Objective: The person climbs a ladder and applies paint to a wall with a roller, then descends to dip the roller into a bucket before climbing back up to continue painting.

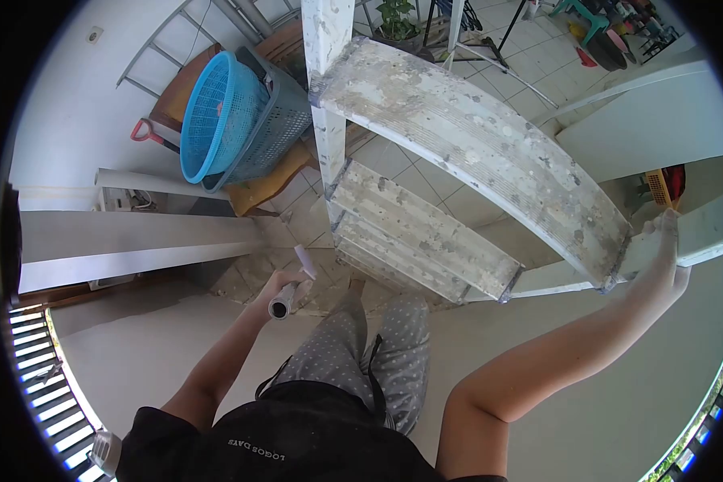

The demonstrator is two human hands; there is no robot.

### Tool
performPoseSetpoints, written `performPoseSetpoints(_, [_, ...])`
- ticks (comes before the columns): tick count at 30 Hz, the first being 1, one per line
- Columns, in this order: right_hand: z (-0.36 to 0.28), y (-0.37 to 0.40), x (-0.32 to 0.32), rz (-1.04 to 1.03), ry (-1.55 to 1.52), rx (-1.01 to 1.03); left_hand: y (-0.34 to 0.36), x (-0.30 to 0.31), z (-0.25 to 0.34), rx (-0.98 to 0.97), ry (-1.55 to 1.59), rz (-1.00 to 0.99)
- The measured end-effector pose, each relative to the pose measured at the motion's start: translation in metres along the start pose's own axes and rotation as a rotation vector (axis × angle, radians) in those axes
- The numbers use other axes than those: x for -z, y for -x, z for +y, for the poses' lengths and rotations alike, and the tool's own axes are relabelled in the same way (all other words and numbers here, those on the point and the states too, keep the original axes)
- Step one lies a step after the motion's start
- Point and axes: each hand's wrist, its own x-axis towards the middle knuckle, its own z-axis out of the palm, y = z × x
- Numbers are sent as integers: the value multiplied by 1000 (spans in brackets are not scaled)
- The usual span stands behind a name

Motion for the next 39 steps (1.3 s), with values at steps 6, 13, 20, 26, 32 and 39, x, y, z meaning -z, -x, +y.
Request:
performPoseSetpoints(6, [22,-27,20,-18,37,13,-23,10,-113,4,94,-26])
performPoseSetpoints(13, [33,-57,41,-8,147,-6,-34,30,-253,158,-208,5])
performPoseSetpoints(20, [25,-55,42,-89,326,325,-54,-3,-424,611,727,-240])
performPoseSetpoints(26, [22,-60,59,-232,366,510,-84,39,-383,638,815,-181])
performPoseSetpoints(32, [16,-22,16,-86,505,436,-107,-33,-523,1016,1641,284])
performPoseSetpoints(39, [19,-17,-13,-55,579,408,-140,-8,-505,1083,309,94])
